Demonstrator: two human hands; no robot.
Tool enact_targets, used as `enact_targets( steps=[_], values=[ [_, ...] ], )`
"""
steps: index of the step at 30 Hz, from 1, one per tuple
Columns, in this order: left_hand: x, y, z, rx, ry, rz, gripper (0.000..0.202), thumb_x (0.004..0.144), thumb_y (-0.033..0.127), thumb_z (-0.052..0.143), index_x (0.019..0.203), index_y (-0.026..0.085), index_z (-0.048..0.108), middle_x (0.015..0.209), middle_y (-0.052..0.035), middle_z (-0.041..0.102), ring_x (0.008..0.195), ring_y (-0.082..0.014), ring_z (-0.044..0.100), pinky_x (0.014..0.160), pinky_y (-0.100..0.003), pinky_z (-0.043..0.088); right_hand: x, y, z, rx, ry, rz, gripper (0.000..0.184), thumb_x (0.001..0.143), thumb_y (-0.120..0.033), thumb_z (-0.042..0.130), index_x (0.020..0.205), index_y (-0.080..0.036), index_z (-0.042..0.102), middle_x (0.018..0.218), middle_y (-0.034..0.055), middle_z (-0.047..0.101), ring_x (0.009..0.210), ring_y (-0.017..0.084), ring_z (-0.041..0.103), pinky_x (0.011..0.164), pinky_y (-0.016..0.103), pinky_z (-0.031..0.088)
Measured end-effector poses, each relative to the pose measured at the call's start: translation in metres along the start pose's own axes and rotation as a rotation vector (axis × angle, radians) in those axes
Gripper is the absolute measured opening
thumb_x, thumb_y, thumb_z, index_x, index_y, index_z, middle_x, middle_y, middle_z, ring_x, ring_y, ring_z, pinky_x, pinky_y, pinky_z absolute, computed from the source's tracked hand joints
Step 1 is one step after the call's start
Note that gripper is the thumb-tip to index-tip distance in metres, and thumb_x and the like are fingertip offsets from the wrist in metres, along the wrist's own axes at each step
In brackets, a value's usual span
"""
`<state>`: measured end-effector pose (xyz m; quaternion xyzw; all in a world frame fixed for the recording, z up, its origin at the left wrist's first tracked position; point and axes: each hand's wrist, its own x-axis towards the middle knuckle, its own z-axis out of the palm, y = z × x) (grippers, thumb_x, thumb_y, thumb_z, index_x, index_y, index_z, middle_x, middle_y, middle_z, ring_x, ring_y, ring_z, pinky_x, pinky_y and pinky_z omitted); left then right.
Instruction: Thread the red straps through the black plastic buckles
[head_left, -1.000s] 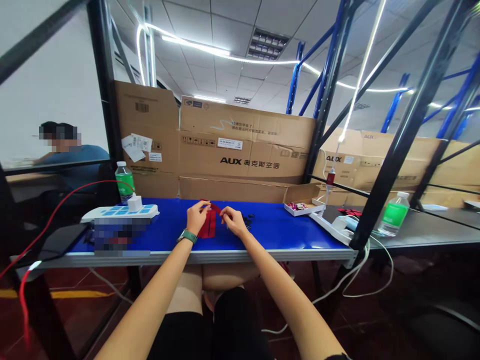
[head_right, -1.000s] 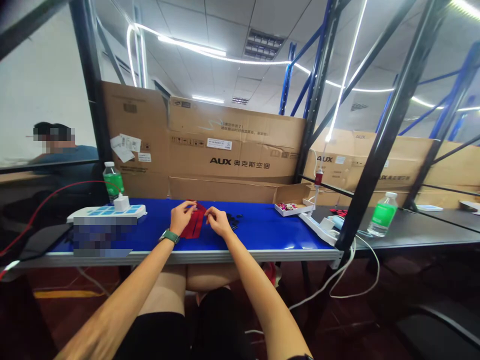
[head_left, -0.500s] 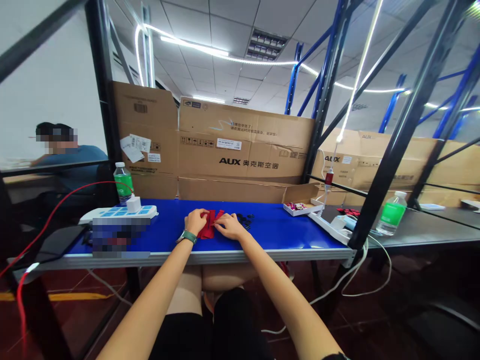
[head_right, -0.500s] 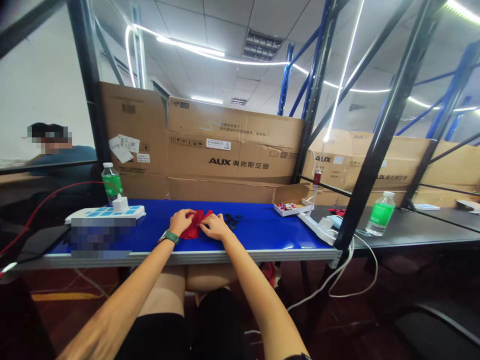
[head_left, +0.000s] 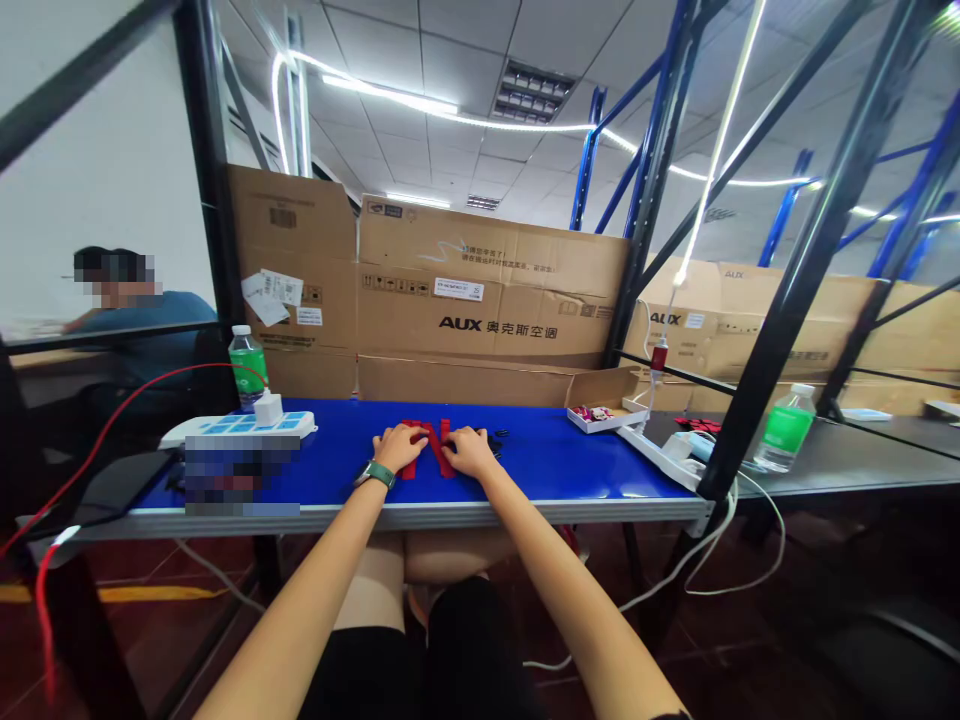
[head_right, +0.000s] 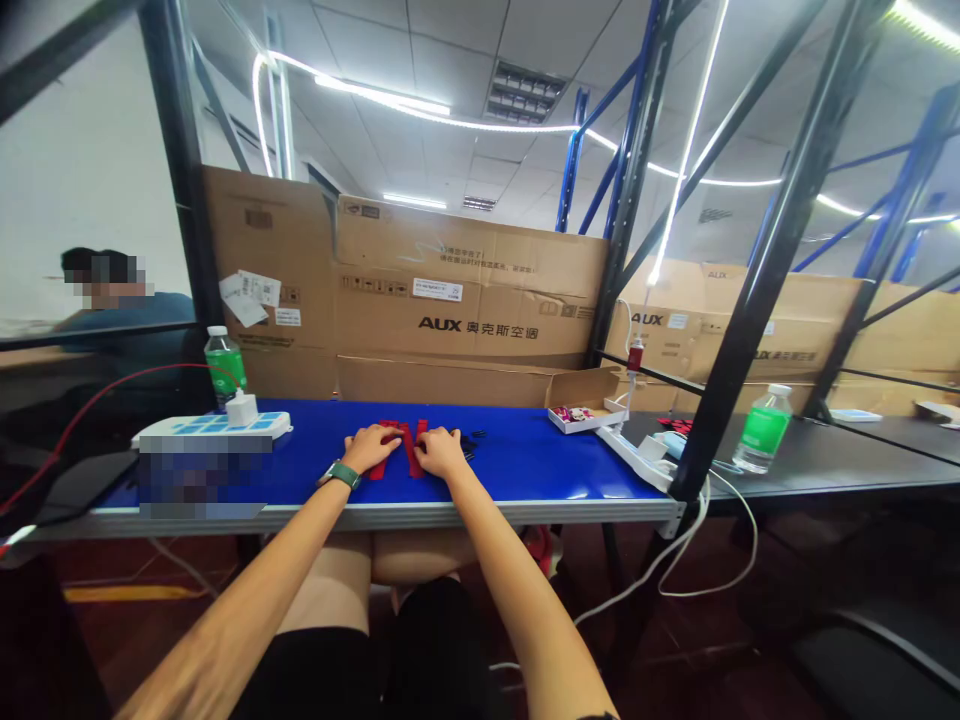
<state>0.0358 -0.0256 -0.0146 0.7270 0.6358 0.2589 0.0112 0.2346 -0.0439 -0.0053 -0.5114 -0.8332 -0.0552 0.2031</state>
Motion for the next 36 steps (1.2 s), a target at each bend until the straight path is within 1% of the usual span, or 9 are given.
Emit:
enact_targets(
  steps=[3,6,8,11,16,20,25,31,36],
  values=[
    [-0.003,0.003,-0.001,0.008,-0.039,0.03,0.041,0.09,0.061,0.048,0.121,0.045,0.069,0.14,-0.0026,0.059,0.125,-0.0373,0.049,0.099,-0.055,0.035,0.001,0.0,0.002,0.028,-0.004,-0.023,0.024,0.097,-0.038,0.05,0.109,-0.025,0.067,0.111,0.0068,0.071,0.115,0.026,0.054,0.099,0.049,0.031],
    [-0.004,0.006,-0.002,0.016,-0.049,0.019,0.044,0.086,0.065,0.052,0.119,0.043,0.069,0.139,-0.0034,0.06,0.125,-0.0387,0.048,0.1,-0.058,0.034,0.001,-0.001,0.002,0.014,0.003,0.011,0.025,0.098,-0.037,0.049,0.108,-0.025,0.068,0.111,0.0079,0.071,0.115,0.026,0.054,0.099,0.049,0.031],
    [-0.004,0.007,-0.003,0.027,-0.046,0.011,0.044,0.084,0.063,0.056,0.119,0.04,0.069,0.139,-0.0043,0.06,0.125,-0.0386,0.048,0.1,-0.058,0.034,0.002,-0.001,0.001,-0.009,0.021,0.037,0.025,0.099,-0.035,0.046,0.104,-0.023,0.068,0.109,0.0091,0.071,0.114,0.026,0.055,0.098,0.048,0.031],
    [-0.002,0.005,-0.001,0.035,-0.046,0.006,0.04,0.086,0.053,0.056,0.121,0.038,0.068,0.14,-0.004,0.06,0.127,-0.037,0.048,0.101,-0.058,0.034,0.002,0.0,0.0,-0.031,0.035,0.046,0.024,0.098,-0.031,0.047,0.101,-0.022,0.069,0.108,0.0101,0.071,0.113,0.026,0.054,0.097,0.048,0.032],
    [0.001,0.0,0.004,0.029,-0.029,0.022,0.04,0.091,0.04,0.049,0.126,0.037,0.066,0.141,-0.0026,0.06,0.127,-0.0351,0.05,0.1,-0.056,0.037,0.001,0.0,0.0,0.011,0.013,-0.032,0.023,0.097,-0.036,0.052,0.106,-0.025,0.07,0.111,0.0081,0.07,0.116,0.026,0.051,0.098,0.049,0.032],
    [0.003,-0.002,0.007,0.024,-0.028,0.049,0.039,0.093,0.04,0.046,0.127,0.037,0.066,0.142,-0.0026,0.06,0.127,-0.0341,0.05,0.101,-0.056,0.037,0.0,-0.002,0.002,0.027,-0.029,-0.106,0.03,0.099,-0.042,0.05,0.119,-0.029,0.067,0.125,0.0075,0.067,0.121,0.027,0.048,0.1,0.052,0.033],
    [0.004,-0.004,0.01,0.018,-0.042,0.125,0.042,0.099,0.045,0.037,0.128,0.036,0.065,0.144,-0.0043,0.057,0.128,-0.0333,0.05,0.103,-0.059,0.035,-0.001,-0.002,0.003,-0.001,-0.056,-0.155,0.036,0.1,-0.042,0.046,0.131,-0.028,0.06,0.133,0.0088,0.062,0.125,0.027,0.047,0.101,0.053,0.033],
    [0.005,-0.005,0.011,0.007,-0.048,0.127,0.045,0.1,0.051,0.033,0.127,0.034,0.064,0.142,-0.0065,0.059,0.127,-0.0317,0.052,0.104,-0.058,0.035,-0.002,-0.003,0.001,-0.006,-0.07,-0.149,0.035,0.099,-0.043,0.05,0.129,-0.027,0.06,0.129,0.0093,0.064,0.123,0.027,0.049,0.1,0.051,0.034],
    [0.008,-0.005,0.014,0.038,-0.092,0.13,0.043,0.1,0.048,0.034,0.132,0.036,0.06,0.151,-0.0059,0.05,0.137,-0.0329,0.044,0.107,-0.064,0.03,-0.002,-0.003,0.002,-0.012,-0.064,-0.156,0.034,0.099,-0.042,0.049,0.127,-0.027,0.061,0.127,0.0096,0.065,0.122,0.027,0.051,0.1,0.051,0.034]
  ],
)
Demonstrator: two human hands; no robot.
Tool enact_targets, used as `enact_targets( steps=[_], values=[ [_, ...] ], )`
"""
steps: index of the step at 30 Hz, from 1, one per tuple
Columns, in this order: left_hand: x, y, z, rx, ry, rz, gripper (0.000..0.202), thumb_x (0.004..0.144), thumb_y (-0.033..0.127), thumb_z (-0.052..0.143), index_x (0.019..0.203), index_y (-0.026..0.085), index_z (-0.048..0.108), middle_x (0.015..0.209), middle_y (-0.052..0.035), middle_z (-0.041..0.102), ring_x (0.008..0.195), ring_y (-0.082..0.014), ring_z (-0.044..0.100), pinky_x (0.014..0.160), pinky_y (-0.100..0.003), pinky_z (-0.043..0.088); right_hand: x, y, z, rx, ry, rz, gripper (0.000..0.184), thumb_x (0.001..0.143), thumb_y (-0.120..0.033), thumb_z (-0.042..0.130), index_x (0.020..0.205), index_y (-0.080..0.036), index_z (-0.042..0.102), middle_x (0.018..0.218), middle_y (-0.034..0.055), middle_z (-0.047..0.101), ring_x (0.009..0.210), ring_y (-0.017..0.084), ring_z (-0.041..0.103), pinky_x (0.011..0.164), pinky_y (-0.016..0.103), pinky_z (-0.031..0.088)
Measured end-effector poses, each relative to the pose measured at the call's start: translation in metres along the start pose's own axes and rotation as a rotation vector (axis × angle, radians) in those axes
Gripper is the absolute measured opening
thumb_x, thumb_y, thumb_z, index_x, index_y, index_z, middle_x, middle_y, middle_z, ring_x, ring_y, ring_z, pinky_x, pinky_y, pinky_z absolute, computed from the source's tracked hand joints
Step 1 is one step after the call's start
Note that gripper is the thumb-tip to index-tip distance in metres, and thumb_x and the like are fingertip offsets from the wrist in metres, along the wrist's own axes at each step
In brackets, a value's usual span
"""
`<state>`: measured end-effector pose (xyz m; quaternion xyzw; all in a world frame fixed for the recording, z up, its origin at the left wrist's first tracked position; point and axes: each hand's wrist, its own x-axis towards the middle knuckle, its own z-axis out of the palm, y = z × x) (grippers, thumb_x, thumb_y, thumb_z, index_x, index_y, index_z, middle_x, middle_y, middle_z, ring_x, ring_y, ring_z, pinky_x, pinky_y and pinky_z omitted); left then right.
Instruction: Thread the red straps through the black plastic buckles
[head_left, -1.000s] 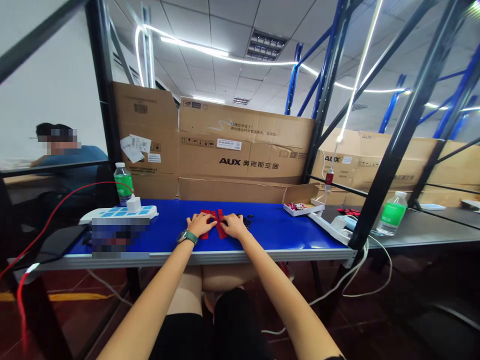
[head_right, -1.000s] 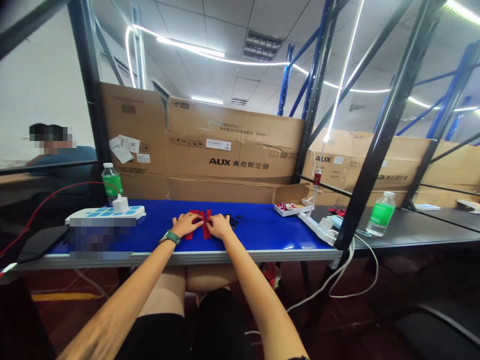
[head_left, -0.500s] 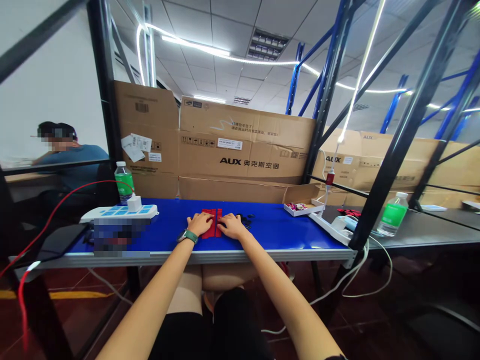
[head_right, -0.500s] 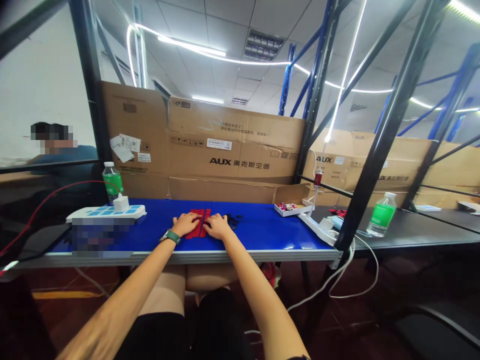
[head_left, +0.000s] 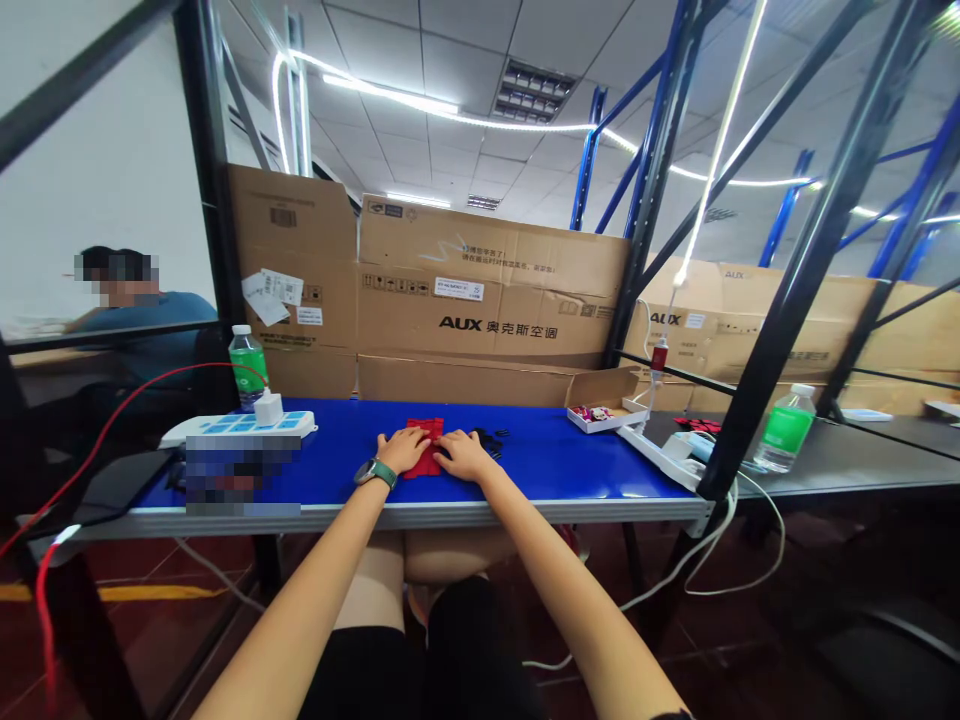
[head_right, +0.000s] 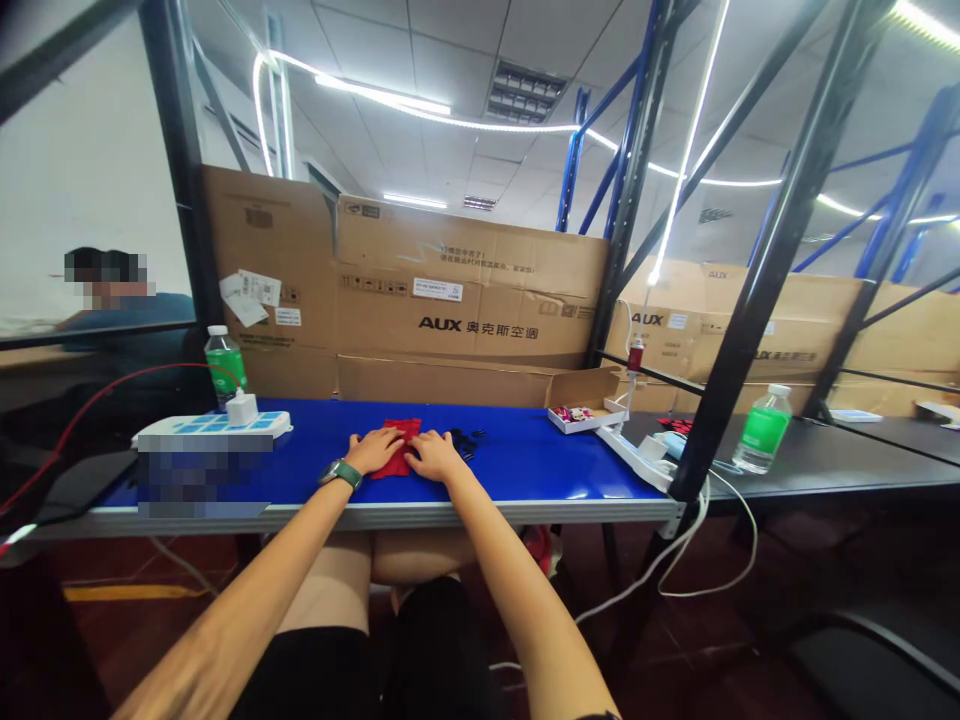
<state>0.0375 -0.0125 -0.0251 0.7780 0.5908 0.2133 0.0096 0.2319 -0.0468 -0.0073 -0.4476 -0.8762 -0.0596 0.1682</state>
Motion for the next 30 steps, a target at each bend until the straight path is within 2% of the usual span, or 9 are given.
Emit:
enact_targets(
  steps=[8,12,15,17,19,22,25,27,30],
  values=[
    [0.005,0.0,0.005,0.067,-0.142,-0.001,0.055,0.1,0.05,0.026,0.15,0.036,0.042,0.163,-0.003,0.028,0.151,-0.0295,0.025,0.117,-0.064,0.016,0.001,0.002,0.001,-0.007,-0.038,-0.02,0.035,0.102,-0.042,0.043,0.129,-0.026,0.058,0.132,0.01,0.063,0.124,0.026,0.052,0.099,0.048,0.037],
    [0.007,-0.002,0.009,0.056,-0.145,-0.004,0.056,0.1,0.051,0.029,0.152,0.034,0.041,0.164,-0.0043,0.027,0.151,-0.0299,0.024,0.118,-0.062,0.019,0.002,0.001,0.001,-0.004,-0.05,-0.025,0.035,0.103,-0.043,0.041,0.128,-0.026,0.058,0.132,0.0097,0.063,0.123,0.025,0.053,0.098,0.045,0.038],
    [0.009,-0.003,0.004,-0.038,-0.072,-0.038,0.056,0.101,0.049,0.025,0.151,0.032,0.042,0.162,-0.0035,0.031,0.15,-0.027,0.027,0.118,-0.056,0.024,0.002,0.002,-0.005,0.014,0.048,0.014,0.037,0.106,-0.041,0.032,0.128,-0.028,0.058,0.13,0.0077,0.064,0.12,0.022,0.054,0.101,0.045,0.035],
    [0.008,-0.004,-0.003,-0.123,0.078,-0.07,0.055,0.102,0.044,0.022,0.148,0.027,0.047,0.158,-0.0054,0.039,0.147,-0.0229,0.035,0.118,-0.045,0.03,0.001,0.008,-0.01,0.019,0.177,0.135,0.039,0.106,-0.034,0.028,0.13,-0.027,0.057,0.131,0.0084,0.063,0.122,0.022,0.052,0.104,0.045,0.033],
    [0.004,-0.007,-0.01,-0.152,0.287,-0.151,0.052,0.101,0.034,0.025,0.141,0.021,0.056,0.151,-0.009,0.05,0.14,-0.0203,0.044,0.115,-0.037,0.034,-0.003,0.019,-0.014,-0.012,0.307,0.373,0.04,0.102,-0.025,0.031,0.133,-0.023,0.057,0.138,0.0132,0.058,0.129,0.024,0.047,0.107,0.047,0.03],
    [-0.006,-0.012,-0.016,-0.045,0.506,-0.438,0.045,0.092,0.021,0.041,0.13,0.02,0.065,0.145,-0.0122,0.055,0.141,-0.0282,0.041,0.116,-0.049,0.03,-0.011,0.044,-0.015,-0.063,0.36,0.818,0.049,0.093,-0.017,0.041,0.14,-0.016,0.052,0.154,0.0197,0.04,0.145,0.031,0.027,0.111,0.059,0.022],
    [-0.014,-0.017,-0.015,0.037,0.349,-0.601,0.045,0.082,0.024,0.053,0.125,0.02,0.067,0.15,-0.0159,0.049,0.145,-0.0394,0.03,0.113,-0.064,0.023,-0.017,0.065,-0.01,0.039,0.145,1.077,0.053,0.094,-0.021,0.038,0.146,-0.017,0.048,0.158,0.0182,0.033,0.148,0.037,0.02,0.11,0.071,0.014],
    [-0.015,-0.02,-0.012,0.051,0.233,-0.638,0.047,0.081,0.025,0.053,0.126,0.019,0.066,0.149,-0.018,0.049,0.144,-0.0417,0.031,0.111,-0.066,0.023,-0.018,0.073,-0.006,0.072,0.074,1.118,0.053,0.095,-0.021,0.034,0.147,-0.018,0.048,0.158,0.0177,0.034,0.149,0.036,0.02,0.11,0.073,0.009],
    [-0.012,-0.021,-0.01,0.069,0.187,-0.661,0.048,0.083,0.025,0.049,0.128,0.019,0.065,0.149,-0.0181,0.049,0.143,-0.041,0.033,0.109,-0.066,0.024,-0.017,0.074,-0.002,0.059,0.075,1.104,0.054,0.095,-0.02,0.032,0.146,-0.018,0.048,0.158,0.0176,0.034,0.149,0.035,0.022,0.111,0.074,0.006]
  ],
)
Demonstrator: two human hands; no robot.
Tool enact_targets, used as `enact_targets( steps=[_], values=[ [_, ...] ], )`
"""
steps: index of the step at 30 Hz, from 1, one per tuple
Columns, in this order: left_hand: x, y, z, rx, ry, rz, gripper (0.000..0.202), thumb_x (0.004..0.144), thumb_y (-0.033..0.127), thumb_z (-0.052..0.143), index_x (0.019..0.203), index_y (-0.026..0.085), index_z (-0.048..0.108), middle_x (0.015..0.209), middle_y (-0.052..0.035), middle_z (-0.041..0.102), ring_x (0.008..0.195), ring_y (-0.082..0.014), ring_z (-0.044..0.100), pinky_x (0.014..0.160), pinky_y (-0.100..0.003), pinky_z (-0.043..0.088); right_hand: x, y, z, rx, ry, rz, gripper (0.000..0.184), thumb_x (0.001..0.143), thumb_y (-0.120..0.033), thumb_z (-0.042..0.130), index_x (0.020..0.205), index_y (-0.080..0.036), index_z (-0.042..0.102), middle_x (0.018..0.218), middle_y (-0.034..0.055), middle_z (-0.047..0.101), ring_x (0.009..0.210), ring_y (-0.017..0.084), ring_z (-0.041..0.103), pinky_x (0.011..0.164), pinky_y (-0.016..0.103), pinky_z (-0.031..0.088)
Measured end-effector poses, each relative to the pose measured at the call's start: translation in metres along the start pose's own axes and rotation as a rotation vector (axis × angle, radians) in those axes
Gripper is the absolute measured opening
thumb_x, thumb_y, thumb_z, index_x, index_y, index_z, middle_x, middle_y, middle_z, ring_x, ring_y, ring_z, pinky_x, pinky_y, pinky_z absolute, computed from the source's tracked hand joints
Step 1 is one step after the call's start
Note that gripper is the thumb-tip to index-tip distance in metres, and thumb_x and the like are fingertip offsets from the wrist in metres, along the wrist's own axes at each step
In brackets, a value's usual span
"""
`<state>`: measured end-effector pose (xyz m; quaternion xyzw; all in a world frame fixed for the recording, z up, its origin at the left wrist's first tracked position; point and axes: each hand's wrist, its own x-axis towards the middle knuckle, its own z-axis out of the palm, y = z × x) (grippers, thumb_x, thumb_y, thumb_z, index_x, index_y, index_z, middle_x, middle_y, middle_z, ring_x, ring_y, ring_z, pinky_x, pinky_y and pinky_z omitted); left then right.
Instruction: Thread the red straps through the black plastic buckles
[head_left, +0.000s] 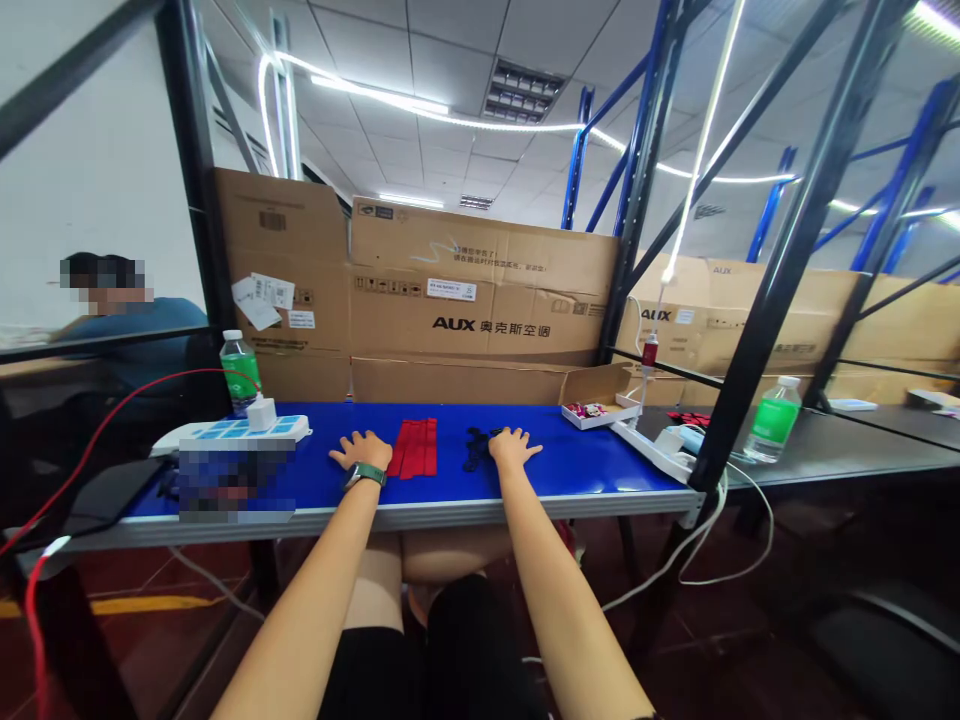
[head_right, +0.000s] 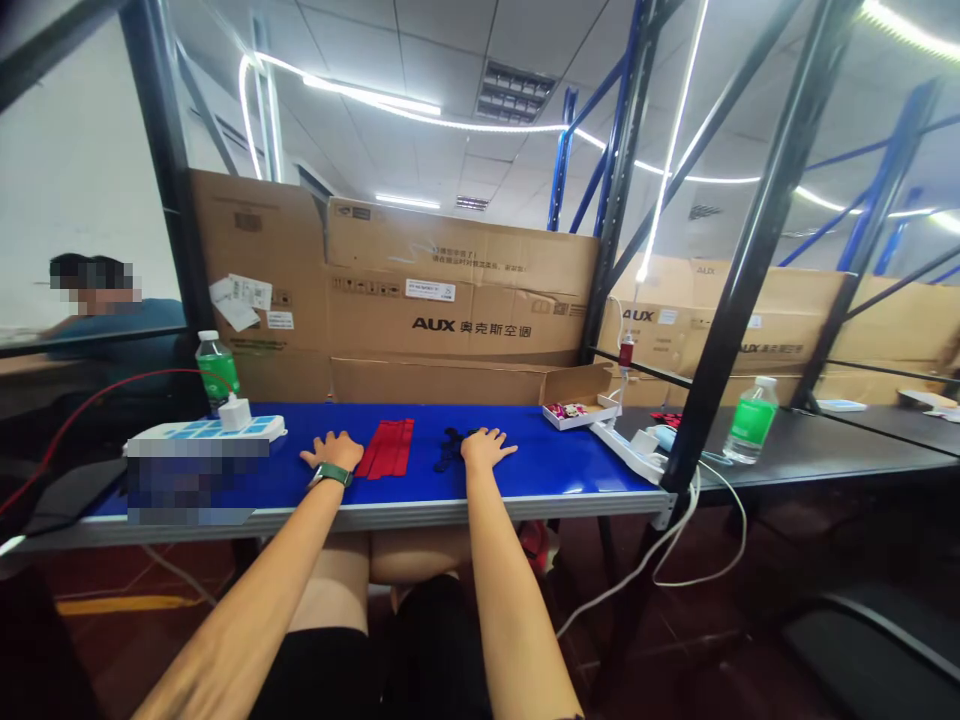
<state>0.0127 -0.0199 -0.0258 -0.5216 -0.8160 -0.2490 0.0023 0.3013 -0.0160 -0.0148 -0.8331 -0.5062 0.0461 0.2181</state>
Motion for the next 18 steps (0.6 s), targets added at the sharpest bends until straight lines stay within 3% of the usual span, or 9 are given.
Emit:
enact_targets(
  steps=[10,18],
  values=[
    [0.0019,0.0031,-0.0024,-0.004,-0.03,0.021,0.048,0.083,0.028,0.045,0.125,0.02,0.067,0.142,-0.0172,0.055,0.139,-0.0459,0.034,0.107,-0.069,0.021,0.0032,0.0017,0.003,0.006,0.02,-0.039,0.05,0.094,-0.019,0.035,0.141,-0.018,0.054,0.154,0.0199,0.039,0.146,0.039,0.026,0.107,0.078,0.008],
    [0.0004,0.0089,-0.0022,-0.028,0.009,0.064,0.046,0.087,0.043,0.044,0.121,0.028,0.071,0.136,-0.0176,0.058,0.132,-0.0507,0.039,0.102,-0.068,0.024,0.0015,0.0027,0.0041,0.04,0.063,-0.071,0.048,0.093,-0.019,0.038,0.138,-0.016,0.055,0.147,0.0216,0.046,0.142,0.041,0.031,0.105,0.079,0.008]
  ],
)
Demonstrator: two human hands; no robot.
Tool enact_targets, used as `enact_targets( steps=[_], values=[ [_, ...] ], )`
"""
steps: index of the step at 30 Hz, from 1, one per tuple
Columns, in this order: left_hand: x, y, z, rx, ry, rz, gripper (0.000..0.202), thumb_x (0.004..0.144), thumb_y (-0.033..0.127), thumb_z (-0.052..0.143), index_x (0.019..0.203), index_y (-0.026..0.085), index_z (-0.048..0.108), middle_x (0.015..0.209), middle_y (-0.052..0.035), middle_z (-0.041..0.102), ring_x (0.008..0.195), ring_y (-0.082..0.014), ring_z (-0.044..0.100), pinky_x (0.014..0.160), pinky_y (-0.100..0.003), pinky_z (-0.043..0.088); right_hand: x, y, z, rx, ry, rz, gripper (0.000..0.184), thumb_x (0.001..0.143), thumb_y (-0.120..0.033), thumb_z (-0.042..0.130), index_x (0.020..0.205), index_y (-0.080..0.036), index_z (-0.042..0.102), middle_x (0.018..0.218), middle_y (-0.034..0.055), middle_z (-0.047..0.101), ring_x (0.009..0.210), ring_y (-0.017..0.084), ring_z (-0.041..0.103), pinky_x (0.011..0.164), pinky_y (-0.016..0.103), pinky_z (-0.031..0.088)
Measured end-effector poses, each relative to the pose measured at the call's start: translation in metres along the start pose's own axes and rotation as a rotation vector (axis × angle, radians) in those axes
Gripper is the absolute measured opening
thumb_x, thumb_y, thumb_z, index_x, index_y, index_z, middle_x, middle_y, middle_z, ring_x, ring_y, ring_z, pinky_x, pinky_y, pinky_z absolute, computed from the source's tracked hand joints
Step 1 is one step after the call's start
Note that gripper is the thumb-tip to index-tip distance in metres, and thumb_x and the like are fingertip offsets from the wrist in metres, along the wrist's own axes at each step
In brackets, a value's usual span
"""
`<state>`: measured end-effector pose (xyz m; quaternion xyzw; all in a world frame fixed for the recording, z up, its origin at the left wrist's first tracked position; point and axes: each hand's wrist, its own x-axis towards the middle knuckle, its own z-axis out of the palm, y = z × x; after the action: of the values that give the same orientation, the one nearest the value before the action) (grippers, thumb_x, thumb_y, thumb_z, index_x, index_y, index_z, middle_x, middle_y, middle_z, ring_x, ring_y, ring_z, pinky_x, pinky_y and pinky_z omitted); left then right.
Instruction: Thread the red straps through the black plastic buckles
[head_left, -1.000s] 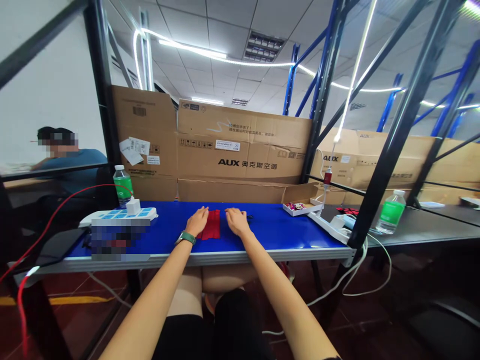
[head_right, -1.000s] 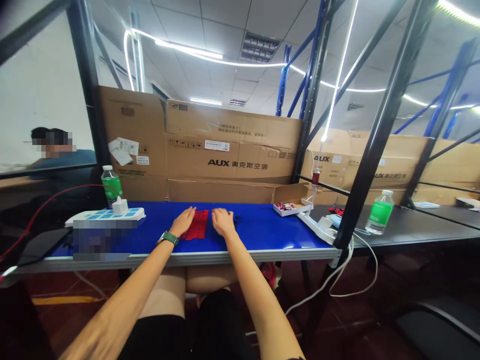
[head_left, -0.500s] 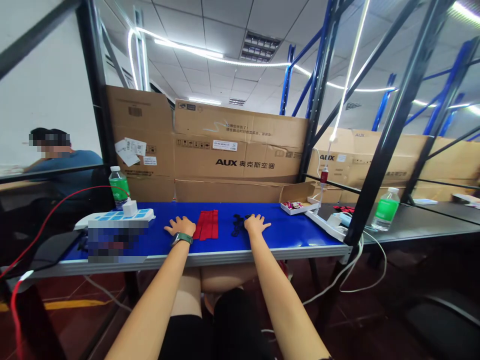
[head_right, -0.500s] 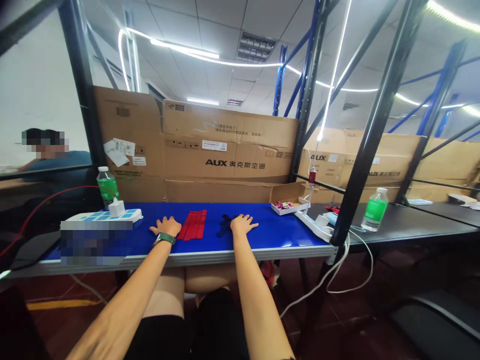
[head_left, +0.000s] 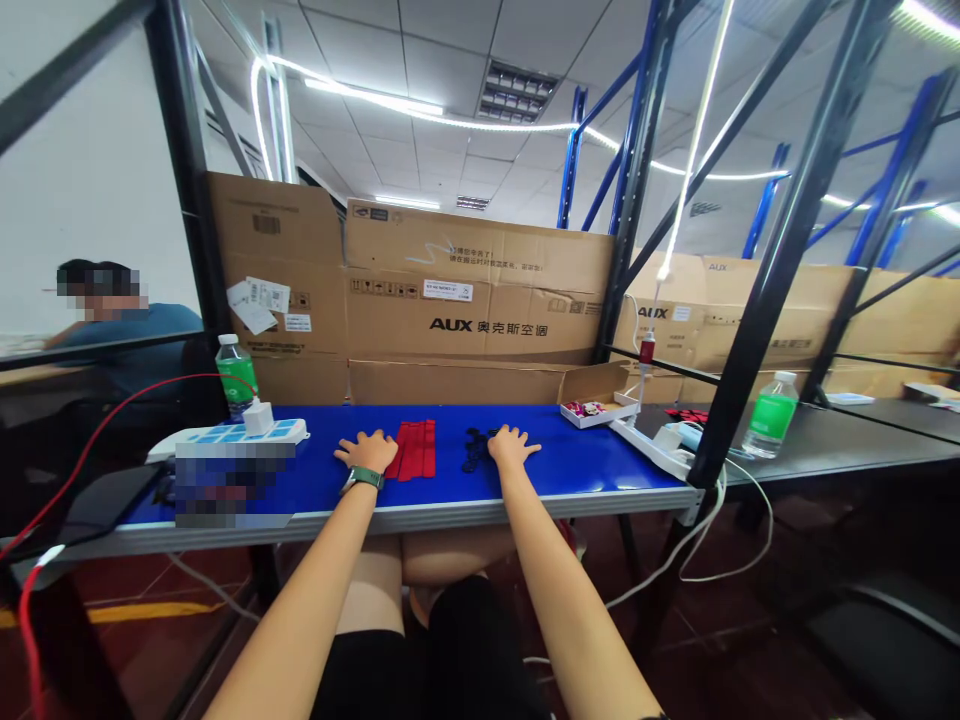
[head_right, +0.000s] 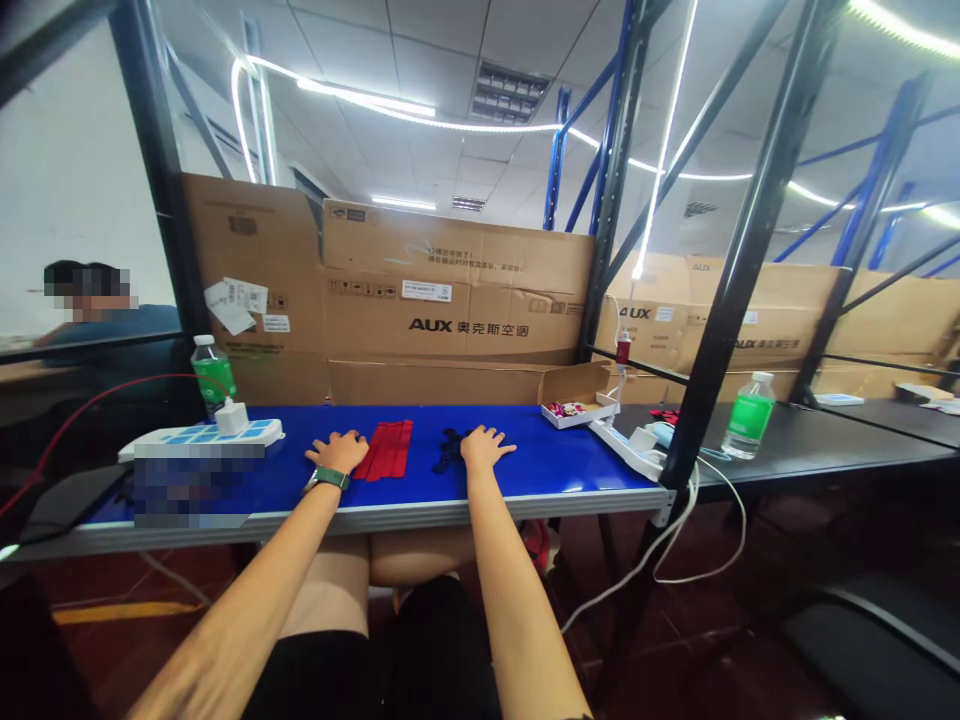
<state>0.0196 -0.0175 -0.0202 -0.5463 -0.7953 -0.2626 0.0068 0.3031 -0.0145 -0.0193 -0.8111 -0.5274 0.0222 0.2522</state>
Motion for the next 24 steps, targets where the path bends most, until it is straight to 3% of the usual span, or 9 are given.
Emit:
enact_targets(
  steps=[6,11,17,20,24],
  values=[
    [-0.001,0.001,-0.001,-0.031,-0.03,0.099,0.047,0.084,0.058,0.051,0.117,0.032,0.071,0.132,-0.014,0.061,0.123,-0.0442,0.048,0.1,-0.062,0.03,-0.001,0.0,0.001,0.022,0.035,-0.012,0.045,0.097,-0.022,0.036,0.136,-0.016,0.055,0.141,0.0226,0.052,0.14,0.043,0.032,0.102,0.08,0.007],
    [-0.001,0.0,0.0,-0.037,-0.001,0.071,0.033,0.088,0.041,0.051,0.111,0.033,0.073,0.128,-0.0116,0.063,0.12,-0.04,0.051,0.097,-0.059,0.033,-0.005,0.0,-0.005,-0.03,-0.016,-0.041,0.042,0.099,-0.024,0.037,0.136,-0.026,0.056,0.143,0.0187,0.05,0.14,0.043,0.03,0.101,0.08,0.008],
    [-0.001,0.001,-0.002,-0.003,0.01,0.061,0.032,0.088,0.032,0.051,0.109,0.025,0.074,0.126,-0.0151,0.062,0.117,-0.0387,0.052,0.094,-0.055,0.036,-0.011,-0.001,-0.014,-0.076,-0.033,-0.043,0.043,0.101,-0.028,0.037,0.142,-0.033,0.049,0.142,0.0177,0.048,0.136,0.04,0.034,0.1,0.076,0.016],
    [-0.002,0.001,-0.002,0.01,0.018,0.066,0.031,0.088,0.031,0.051,0.106,0.022,0.075,0.126,-0.0168,0.061,0.117,-0.0394,0.053,0.092,-0.054,0.037,-0.013,-0.004,-0.017,0.006,-0.003,-0.055,0.043,0.1,-0.023,0.037,0.139,-0.036,0.052,0.136,0.0148,0.052,0.131,0.036,0.041,0.102,0.069,0.022],
    [-0.004,0.002,-0.003,-0.001,0.033,0.078,0.028,0.089,0.028,0.051,0.102,0.02,0.074,0.124,-0.0182,0.061,0.117,-0.0402,0.054,0.092,-0.055,0.038,-0.014,-0.014,-0.018,0.11,0.046,-0.235,0.032,0.102,-0.032,0.041,0.119,-0.033,0.067,0.131,0.0123,0.055,0.123,0.032,0.044,0.099,0.052,0.035]
  ],
)
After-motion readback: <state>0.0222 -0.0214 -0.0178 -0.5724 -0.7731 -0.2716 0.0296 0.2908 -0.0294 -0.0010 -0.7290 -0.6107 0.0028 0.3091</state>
